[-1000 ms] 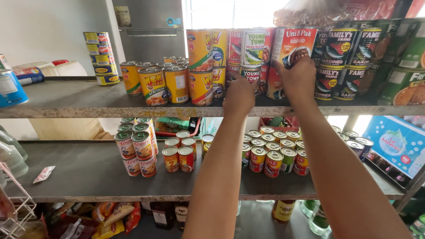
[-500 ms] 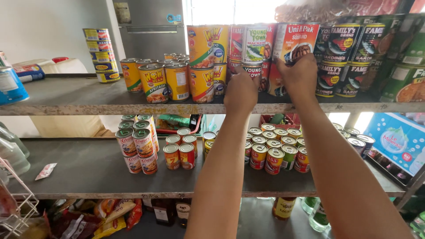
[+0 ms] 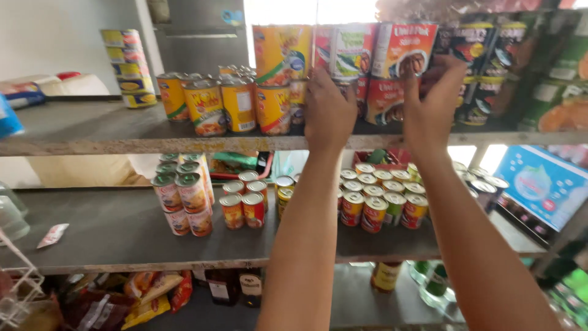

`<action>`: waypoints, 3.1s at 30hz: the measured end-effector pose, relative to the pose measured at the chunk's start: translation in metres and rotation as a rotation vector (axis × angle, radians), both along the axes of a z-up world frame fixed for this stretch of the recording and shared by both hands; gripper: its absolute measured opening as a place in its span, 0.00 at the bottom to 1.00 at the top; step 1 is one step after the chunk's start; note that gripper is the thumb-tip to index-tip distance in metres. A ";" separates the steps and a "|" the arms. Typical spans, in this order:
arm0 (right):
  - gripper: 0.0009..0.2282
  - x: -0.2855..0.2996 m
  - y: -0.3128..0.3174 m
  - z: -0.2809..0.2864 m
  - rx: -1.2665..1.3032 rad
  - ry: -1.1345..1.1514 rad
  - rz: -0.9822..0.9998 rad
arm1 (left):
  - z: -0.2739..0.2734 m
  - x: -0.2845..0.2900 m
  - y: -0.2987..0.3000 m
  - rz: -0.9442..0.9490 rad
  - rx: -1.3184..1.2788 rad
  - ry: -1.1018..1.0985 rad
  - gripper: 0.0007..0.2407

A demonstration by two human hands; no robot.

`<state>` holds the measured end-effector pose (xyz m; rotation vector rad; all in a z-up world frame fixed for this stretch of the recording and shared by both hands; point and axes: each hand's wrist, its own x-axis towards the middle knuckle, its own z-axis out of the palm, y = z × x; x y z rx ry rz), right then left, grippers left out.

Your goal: Taking canned goods from a cardboard box on the floor and arranging them on grocery store shelves.

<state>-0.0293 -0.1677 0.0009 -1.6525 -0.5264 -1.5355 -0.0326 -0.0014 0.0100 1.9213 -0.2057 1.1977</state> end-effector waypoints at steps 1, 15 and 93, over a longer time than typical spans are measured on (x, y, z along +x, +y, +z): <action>0.19 -0.030 0.002 -0.014 -0.002 0.013 -0.017 | 0.001 0.007 0.000 -0.017 -0.002 0.013 0.23; 0.21 -0.288 -0.047 -0.405 0.027 1.014 -0.023 | -0.269 -0.129 0.024 -0.157 0.249 -0.339 0.20; 0.19 -0.269 -0.110 -0.559 0.425 1.761 0.494 | -0.644 -0.331 0.061 -0.675 -1.047 1.117 0.24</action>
